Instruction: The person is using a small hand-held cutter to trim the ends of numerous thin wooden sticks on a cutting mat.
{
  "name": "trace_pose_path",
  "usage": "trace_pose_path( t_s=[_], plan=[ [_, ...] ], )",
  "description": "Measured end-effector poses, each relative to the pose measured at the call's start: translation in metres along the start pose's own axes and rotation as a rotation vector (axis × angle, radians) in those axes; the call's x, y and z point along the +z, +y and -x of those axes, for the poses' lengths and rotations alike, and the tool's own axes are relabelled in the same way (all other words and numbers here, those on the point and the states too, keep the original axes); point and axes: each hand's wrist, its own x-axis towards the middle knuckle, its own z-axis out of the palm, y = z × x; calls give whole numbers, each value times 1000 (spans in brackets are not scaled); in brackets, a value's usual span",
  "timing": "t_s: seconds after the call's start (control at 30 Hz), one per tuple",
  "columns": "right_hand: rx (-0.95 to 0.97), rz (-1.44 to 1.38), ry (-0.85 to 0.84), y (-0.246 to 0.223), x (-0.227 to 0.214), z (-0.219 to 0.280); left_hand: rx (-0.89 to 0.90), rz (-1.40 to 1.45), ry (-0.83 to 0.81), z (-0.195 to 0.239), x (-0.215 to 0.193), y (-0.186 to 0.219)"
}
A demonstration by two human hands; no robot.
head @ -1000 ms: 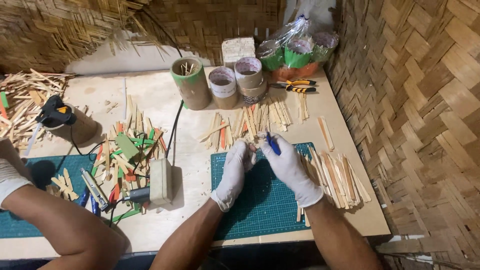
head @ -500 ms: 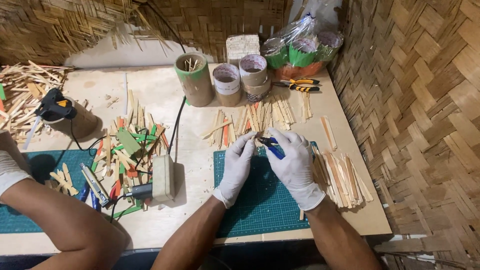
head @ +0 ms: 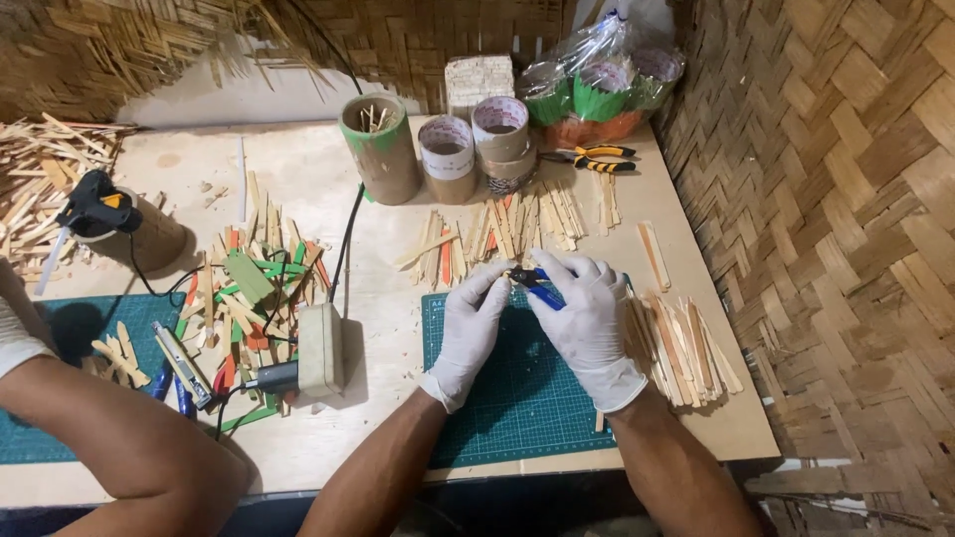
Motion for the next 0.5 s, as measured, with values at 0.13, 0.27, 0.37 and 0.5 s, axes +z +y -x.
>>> trace_pose_path(
  t_s=[0.13, 0.27, 0.37, 0.5],
  plan=[
    [-7, 63, -5, 3, 1, -1, -56, 28, 23, 2, 1, -2],
    [-4, 46, -30, 3, -2, -2, -72, 28, 22, 3, 1, 9],
    [-8, 62, -31, 2, -4, -3, -65, 28, 22, 3, 1, 15],
    [-23, 102, -55, 3, -5, -2, -68, 44, 20, 4, 1, 17]
  ],
)
